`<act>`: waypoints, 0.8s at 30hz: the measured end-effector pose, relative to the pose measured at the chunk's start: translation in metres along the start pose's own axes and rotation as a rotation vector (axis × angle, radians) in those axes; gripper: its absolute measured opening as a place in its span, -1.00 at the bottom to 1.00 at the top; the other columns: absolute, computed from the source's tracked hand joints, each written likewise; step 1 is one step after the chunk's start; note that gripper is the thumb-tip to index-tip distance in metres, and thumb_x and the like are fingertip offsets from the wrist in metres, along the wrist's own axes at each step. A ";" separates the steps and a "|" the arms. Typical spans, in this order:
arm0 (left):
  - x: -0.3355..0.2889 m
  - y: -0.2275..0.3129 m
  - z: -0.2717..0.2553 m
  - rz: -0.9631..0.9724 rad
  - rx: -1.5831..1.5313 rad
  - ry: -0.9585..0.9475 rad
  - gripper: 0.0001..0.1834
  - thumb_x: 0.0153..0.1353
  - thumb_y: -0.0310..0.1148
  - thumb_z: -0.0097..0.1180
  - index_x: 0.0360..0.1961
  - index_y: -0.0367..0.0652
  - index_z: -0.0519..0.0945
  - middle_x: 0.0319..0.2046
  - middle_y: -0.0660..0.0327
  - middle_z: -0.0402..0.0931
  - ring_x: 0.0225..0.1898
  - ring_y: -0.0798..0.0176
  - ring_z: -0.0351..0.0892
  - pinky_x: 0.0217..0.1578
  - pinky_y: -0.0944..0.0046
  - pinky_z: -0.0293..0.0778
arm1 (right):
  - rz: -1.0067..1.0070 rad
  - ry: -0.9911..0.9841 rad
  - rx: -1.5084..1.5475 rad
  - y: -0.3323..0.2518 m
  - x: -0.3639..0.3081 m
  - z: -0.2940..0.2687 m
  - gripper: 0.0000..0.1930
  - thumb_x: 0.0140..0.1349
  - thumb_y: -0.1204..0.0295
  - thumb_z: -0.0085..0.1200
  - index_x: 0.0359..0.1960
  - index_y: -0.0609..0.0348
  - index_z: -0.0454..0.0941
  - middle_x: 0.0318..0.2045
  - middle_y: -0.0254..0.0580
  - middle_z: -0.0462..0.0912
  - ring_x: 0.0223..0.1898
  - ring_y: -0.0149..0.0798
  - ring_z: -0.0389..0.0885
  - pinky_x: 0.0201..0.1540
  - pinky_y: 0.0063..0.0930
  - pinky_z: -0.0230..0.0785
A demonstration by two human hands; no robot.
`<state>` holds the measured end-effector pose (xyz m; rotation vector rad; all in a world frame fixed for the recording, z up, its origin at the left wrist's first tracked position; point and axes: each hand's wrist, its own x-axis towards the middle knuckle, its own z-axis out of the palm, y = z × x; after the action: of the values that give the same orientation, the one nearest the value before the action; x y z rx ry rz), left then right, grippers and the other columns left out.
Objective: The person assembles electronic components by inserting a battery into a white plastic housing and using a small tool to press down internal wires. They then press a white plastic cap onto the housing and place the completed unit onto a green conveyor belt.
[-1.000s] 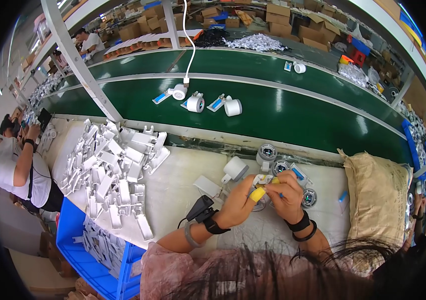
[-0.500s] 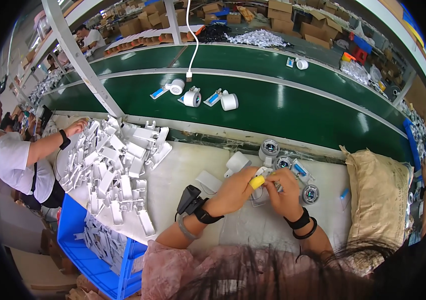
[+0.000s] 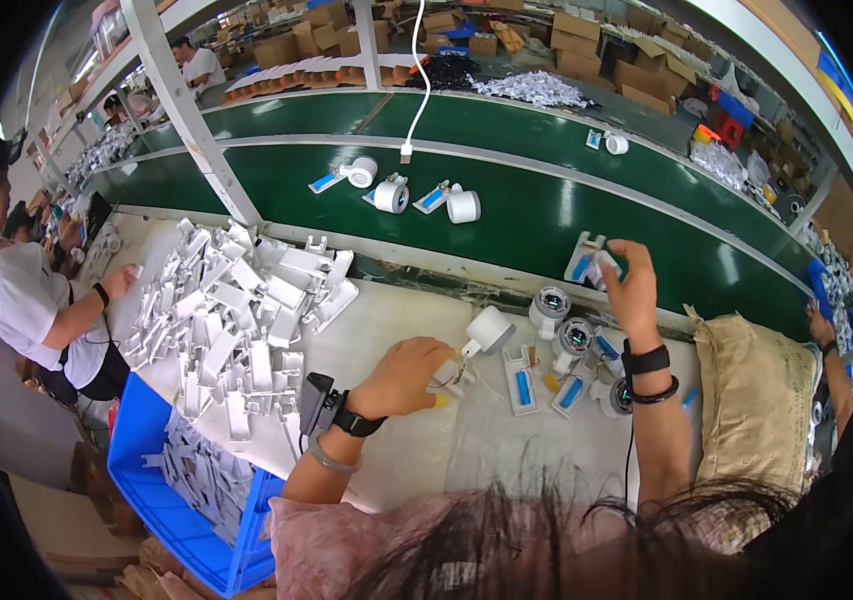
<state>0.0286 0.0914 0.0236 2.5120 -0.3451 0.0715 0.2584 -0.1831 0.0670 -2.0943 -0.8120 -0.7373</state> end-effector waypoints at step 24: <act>0.010 0.068 -0.011 -0.143 0.117 -0.230 -0.74 0.22 -0.30 0.00 -0.16 -0.22 0.35 -0.43 -0.05 0.55 -0.40 -0.16 0.56 -0.43 -0.05 0.44 | -0.310 -0.832 0.186 -0.107 -0.085 0.003 -0.82 0.14 0.47 0.11 -0.20 0.12 0.55 -0.40 -0.17 0.60 -0.19 -0.05 0.54 0.19 -0.13 0.23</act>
<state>0.0207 0.0419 0.0712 2.6591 -0.2582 -0.2633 0.1263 -0.1510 0.0518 -2.1068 -1.6031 0.1141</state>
